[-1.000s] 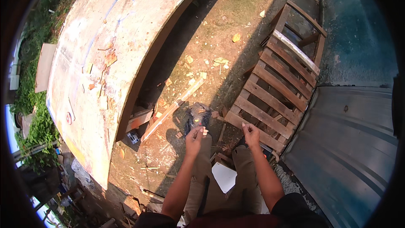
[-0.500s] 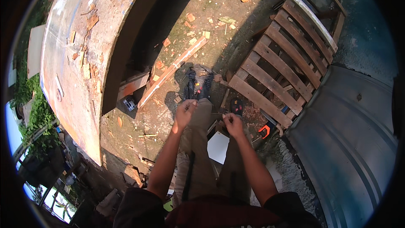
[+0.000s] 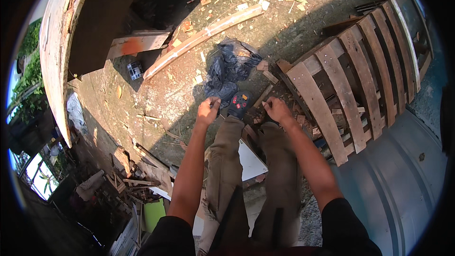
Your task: The person sits on the ground and uses a file to smooth a small wooden block. They then place a wooden plank onto a pallet frame and secure it by hammering nails into place.
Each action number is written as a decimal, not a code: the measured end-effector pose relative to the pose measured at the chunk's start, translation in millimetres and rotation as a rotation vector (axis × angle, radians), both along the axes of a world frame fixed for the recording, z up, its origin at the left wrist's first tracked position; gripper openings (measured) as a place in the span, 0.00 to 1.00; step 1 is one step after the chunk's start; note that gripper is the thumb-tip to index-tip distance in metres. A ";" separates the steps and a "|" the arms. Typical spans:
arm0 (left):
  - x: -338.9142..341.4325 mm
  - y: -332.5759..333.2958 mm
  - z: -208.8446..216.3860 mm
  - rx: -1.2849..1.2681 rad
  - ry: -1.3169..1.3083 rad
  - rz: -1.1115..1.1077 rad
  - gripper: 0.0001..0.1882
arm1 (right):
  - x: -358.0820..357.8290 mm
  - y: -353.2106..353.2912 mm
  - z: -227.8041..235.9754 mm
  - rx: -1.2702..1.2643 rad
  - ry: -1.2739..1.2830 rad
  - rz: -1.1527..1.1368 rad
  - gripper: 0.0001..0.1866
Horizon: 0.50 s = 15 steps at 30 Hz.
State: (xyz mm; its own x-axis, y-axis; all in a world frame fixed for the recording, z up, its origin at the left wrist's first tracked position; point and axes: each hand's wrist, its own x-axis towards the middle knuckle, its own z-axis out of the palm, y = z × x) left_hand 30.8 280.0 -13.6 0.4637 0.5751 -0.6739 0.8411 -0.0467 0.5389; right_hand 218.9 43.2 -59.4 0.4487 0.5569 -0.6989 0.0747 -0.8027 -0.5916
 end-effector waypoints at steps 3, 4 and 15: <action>-29.1 16.2 -86.0 0.232 -0.015 -0.207 0.21 | 11.1 39.7 -26.3 0.056 0.017 0.114 0.15; -21.0 13.8 -95.0 0.291 0.132 -0.251 0.24 | 10.9 50.7 -43.1 0.100 -0.020 0.161 0.14; -26.9 92.7 -261.0 0.521 -0.411 0.028 0.26 | -29.2 165.4 -216.3 0.693 -0.173 0.745 0.14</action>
State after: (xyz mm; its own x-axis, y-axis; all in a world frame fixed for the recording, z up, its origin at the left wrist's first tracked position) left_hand 3.8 372.6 -274.6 0.6040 0.7934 -0.0756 0.5767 -0.3696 0.7286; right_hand 189.7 208.6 -275.7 -0.1114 0.9908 -0.0770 0.5416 -0.0045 -0.8406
